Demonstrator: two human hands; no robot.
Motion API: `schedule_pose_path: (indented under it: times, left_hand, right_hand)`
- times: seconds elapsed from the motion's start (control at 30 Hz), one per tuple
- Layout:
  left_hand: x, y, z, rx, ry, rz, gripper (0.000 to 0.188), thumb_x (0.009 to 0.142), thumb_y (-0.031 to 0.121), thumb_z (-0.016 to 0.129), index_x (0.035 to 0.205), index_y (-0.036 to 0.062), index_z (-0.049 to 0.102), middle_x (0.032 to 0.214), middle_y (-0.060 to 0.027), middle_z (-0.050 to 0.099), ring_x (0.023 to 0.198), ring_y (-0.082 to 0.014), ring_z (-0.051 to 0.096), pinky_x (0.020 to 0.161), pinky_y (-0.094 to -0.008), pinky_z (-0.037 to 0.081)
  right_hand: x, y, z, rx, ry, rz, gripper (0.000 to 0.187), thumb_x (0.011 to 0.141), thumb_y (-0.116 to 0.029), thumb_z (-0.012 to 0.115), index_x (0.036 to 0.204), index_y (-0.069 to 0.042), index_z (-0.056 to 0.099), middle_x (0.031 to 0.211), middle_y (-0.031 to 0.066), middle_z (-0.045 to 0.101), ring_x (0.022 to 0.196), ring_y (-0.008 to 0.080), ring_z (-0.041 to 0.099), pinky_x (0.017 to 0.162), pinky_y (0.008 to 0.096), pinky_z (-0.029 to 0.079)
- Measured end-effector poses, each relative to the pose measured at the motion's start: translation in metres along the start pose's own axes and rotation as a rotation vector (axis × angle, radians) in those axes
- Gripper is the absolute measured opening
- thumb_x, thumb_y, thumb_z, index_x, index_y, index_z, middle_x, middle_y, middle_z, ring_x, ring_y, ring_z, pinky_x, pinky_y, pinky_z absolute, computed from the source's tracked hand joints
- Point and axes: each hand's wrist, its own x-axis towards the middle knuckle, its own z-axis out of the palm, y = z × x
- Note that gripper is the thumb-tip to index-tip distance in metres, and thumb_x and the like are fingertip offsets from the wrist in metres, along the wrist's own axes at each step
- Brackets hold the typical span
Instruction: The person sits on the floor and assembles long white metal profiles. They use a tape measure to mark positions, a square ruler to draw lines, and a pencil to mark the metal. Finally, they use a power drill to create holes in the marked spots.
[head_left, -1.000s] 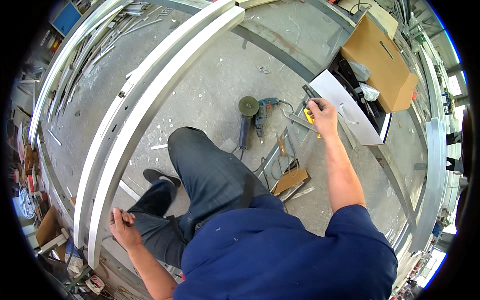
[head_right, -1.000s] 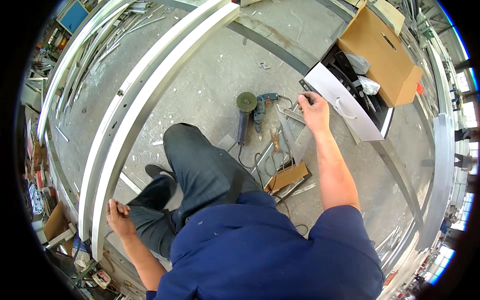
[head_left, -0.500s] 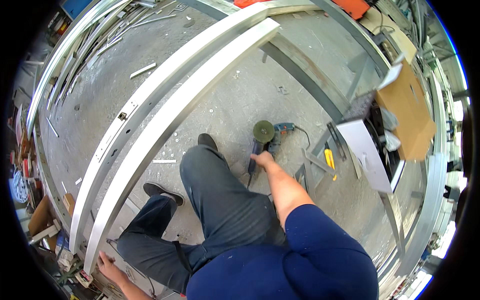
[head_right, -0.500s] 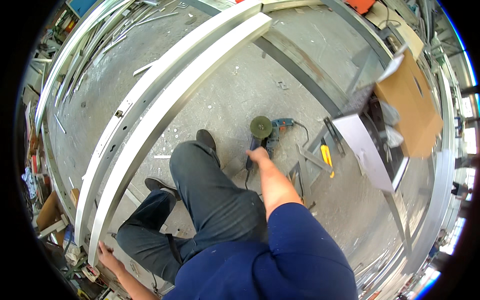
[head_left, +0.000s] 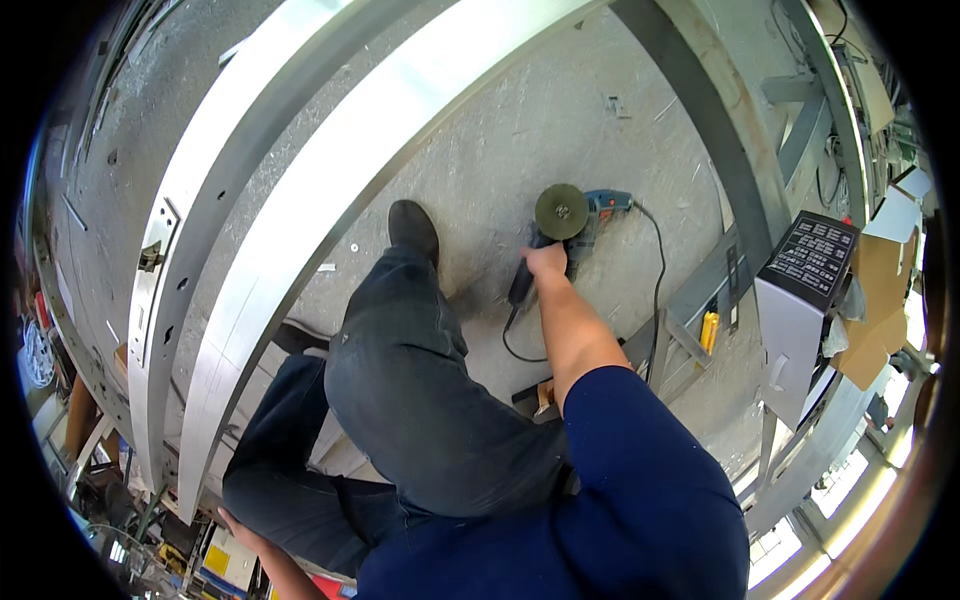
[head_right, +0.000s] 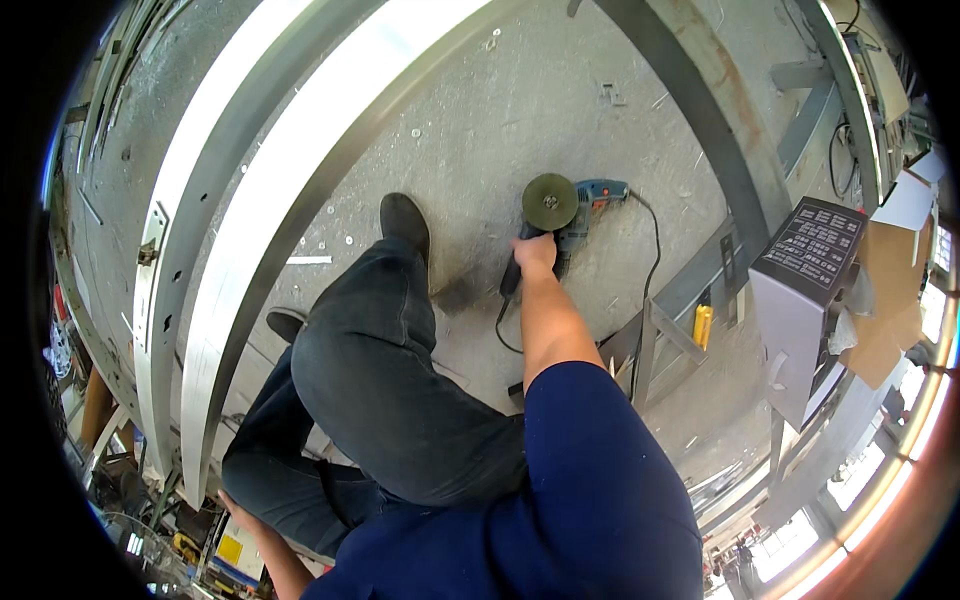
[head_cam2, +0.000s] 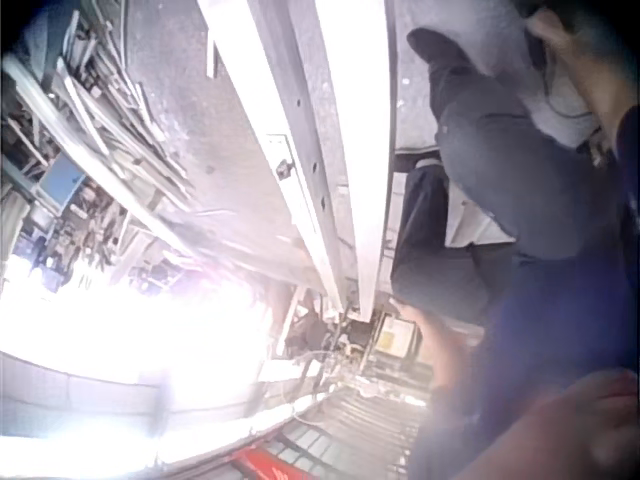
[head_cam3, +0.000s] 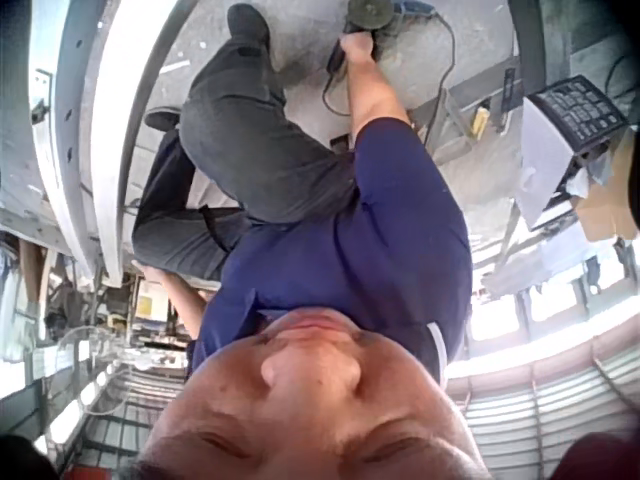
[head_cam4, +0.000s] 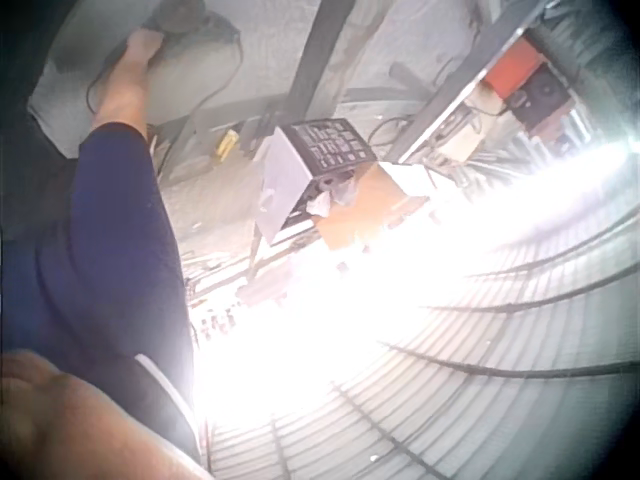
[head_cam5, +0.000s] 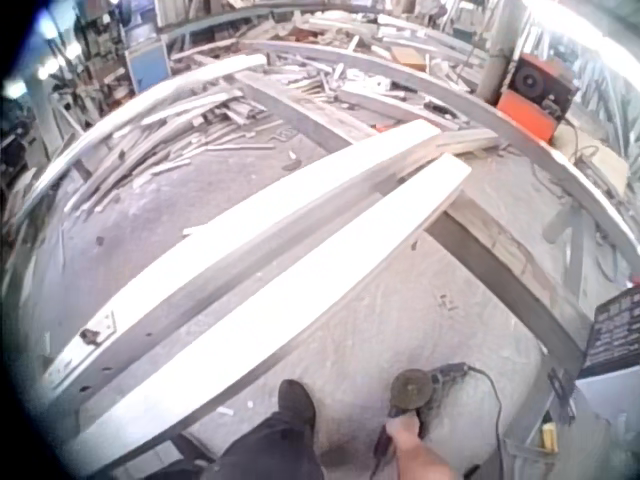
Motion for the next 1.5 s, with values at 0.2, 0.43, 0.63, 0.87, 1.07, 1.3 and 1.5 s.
schedule_pose_path:
  times: [0.2, 0.43, 0.63, 0.87, 1.07, 1.3, 1.5]
  left_hand:
    - [-0.003, 0.030, 0.012, 0.060, 0.039, 0.043, 0.067, 0.108, 0.051, 0.045, 0.145, -0.0051, 0.050, 0.127, -0.0168, 0.066, 0.110, -0.0236, 0.063, 0.098, -0.0330, 0.049]
    - [-0.024, 0.029, 0.018, 0.237, 0.127, 0.053, 0.063, 0.109, 0.048, 0.045, 0.148, -0.0010, 0.049, 0.131, -0.0168, 0.066, 0.114, -0.0253, 0.064, 0.101, -0.0335, 0.047]
    - [0.011, -0.007, -0.014, 0.317, 0.109, 0.179, 0.072, 0.103, 0.060, 0.049, 0.129, -0.0052, 0.066, 0.115, -0.0180, 0.072, 0.102, -0.0280, 0.067, 0.092, -0.0338, 0.051]
    - [0.014, 0.007, -0.002, 0.050, 0.051, -0.038, 0.054, 0.109, 0.038, 0.047, 0.154, 0.0081, 0.045, 0.137, -0.0124, 0.061, 0.111, -0.0226, 0.063, 0.098, -0.0301, 0.047]
    - [0.010, -0.014, -0.016, 0.336, 0.079, 0.178, 0.053, 0.110, 0.038, 0.044, 0.154, 0.0075, 0.045, 0.141, -0.0125, 0.059, 0.116, -0.0226, 0.062, 0.101, -0.0308, 0.046]
    - [0.034, -0.028, -0.039, 0.596, 0.022, 0.309, 0.051, 0.110, 0.030, 0.042, 0.158, 0.0110, 0.039, 0.142, -0.0159, 0.060, 0.119, -0.0236, 0.062, 0.104, -0.0332, 0.046]
    - [0.017, -0.024, -0.039, 0.754, 0.040, 0.256, 0.052, 0.109, 0.032, 0.045, 0.154, 0.0076, 0.043, 0.137, -0.0190, 0.063, 0.115, -0.0272, 0.066, 0.102, -0.0363, 0.049]
  right_hand:
    - [-0.065, 0.005, -0.018, -0.509, -0.349, -0.356, 0.048, 0.076, -0.020, 0.078, 0.118, 0.000, 0.067, 0.117, 0.0247, 0.070, 0.112, 0.0406, 0.068, 0.095, 0.0454, 0.055]
    - [-0.135, 0.113, 0.012, -1.067, -0.601, -0.775, 0.037, 0.092, -0.019, 0.061, 0.126, -0.003, 0.062, 0.122, 0.0179, 0.066, 0.116, 0.0397, 0.064, 0.096, 0.0551, 0.051]
    - [-0.134, 0.129, 0.015, -1.395, -0.691, -1.186, 0.037, 0.087, -0.023, 0.070, 0.119, -0.005, 0.071, 0.123, 0.0144, 0.067, 0.118, 0.0375, 0.061, 0.102, 0.0553, 0.045]
    - [-0.112, 0.029, 0.034, -1.250, -1.188, -0.455, 0.030, 0.085, -0.022, 0.074, 0.107, -0.003, 0.075, 0.106, 0.0168, 0.075, 0.100, 0.0282, 0.073, 0.083, 0.0459, 0.059]
    - [-0.060, -0.149, -0.086, -0.202, -1.396, -0.082, 0.027, 0.090, -0.024, 0.071, 0.106, -0.003, 0.072, 0.091, 0.0111, 0.073, 0.076, 0.0204, 0.071, 0.068, 0.0345, 0.058]
    - [0.108, -0.101, -0.132, -0.753, -0.007, -0.535, 0.046, 0.092, -0.015, 0.061, 0.137, -0.006, 0.057, 0.143, 0.0224, 0.058, 0.128, 0.0406, 0.057, 0.107, 0.0472, 0.048]
    - [0.069, -0.122, -0.137, -1.341, -0.293, -0.508, 0.053, 0.092, -0.006, 0.058, 0.145, -0.011, 0.054, 0.153, 0.0138, 0.049, 0.147, 0.0321, 0.038, 0.121, 0.0509, 0.031]
